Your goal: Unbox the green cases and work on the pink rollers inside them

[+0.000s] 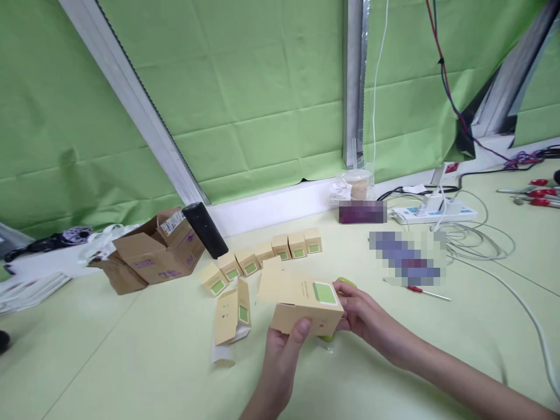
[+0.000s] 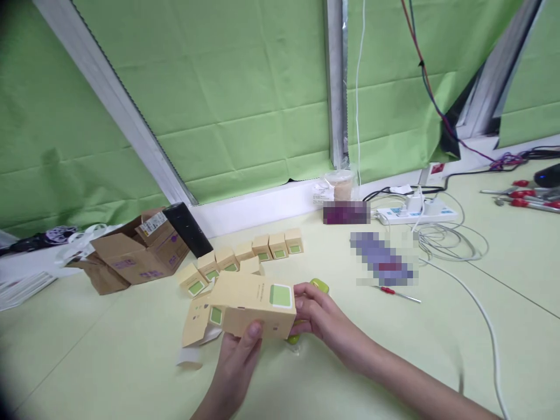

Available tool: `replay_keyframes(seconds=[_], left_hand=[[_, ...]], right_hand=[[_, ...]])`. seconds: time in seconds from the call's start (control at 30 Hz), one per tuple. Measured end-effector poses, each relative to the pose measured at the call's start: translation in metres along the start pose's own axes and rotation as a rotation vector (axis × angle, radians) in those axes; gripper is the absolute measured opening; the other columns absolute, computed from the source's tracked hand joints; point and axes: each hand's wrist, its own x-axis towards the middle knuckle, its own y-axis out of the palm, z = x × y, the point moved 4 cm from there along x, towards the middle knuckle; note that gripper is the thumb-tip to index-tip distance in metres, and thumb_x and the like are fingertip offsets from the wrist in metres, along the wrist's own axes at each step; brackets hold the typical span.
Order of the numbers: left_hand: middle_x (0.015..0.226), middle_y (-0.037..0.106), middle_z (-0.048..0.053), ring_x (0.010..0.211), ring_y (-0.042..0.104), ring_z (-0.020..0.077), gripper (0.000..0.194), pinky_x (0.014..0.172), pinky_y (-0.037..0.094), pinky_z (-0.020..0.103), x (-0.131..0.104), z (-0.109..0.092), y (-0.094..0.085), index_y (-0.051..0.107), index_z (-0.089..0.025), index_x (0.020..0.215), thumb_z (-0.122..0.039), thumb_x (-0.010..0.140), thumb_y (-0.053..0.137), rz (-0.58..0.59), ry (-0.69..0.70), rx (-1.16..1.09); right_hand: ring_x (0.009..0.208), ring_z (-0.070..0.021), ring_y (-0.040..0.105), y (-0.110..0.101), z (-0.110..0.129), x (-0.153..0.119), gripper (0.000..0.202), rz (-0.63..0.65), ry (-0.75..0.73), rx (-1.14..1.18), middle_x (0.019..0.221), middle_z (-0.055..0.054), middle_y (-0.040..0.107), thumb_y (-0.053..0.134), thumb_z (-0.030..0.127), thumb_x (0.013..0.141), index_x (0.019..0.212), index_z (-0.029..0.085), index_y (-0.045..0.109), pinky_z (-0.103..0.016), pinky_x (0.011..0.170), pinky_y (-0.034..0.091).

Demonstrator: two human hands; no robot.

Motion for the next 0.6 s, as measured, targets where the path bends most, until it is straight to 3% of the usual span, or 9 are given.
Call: replay_keyframes(seconds=[0.2,0.43,0.6], left_hand=[[0.101,0.071,0.011,0.101,0.061,0.0290,0.054,0.091,0.047,0.037,-0.0014,-0.0059,0.0017,0.067,-0.015,0.101,-0.053,0.063,0.072,0.049,0.032,0.152],[0.091,0.072,0.010,0.089,0.065,0.0285,0.042,0.078,0.052,0.037,-0.0011,-0.0016,-0.0014,0.067,-0.017,0.087,-0.045,0.059,0.077,0.074,0.074,0.152],[0.098,0.070,0.011,0.095,0.063,0.0277,0.051,0.083,0.048,0.036,-0.0024,0.0010,-0.0046,0.062,-0.017,0.103,-0.047,0.064,0.075,-0.030,0.023,0.006]], right_hand=[[0.084,-0.0175,0.064,-0.0056,0.0000,-0.0013,0.006,0.034,0.094,0.176,0.088,-0.001,0.064,0.053,0.025,0.081,0.084,0.021,0.052,-0.034,0.077,0.051],[0.067,-0.0077,0.056,-0.0075,-0.0026,-0.0042,0.028,-0.038,0.179,0.159,0.078,0.005,0.060,0.053,0.009,0.063,0.088,0.021,0.051,-0.017,0.059,0.044],[0.061,-0.0083,0.058,-0.0039,-0.0045,-0.0030,0.021,-0.011,0.083,0.092,0.075,0.004,0.060,0.057,0.012,0.065,0.083,0.020,0.051,-0.020,0.059,0.046]])
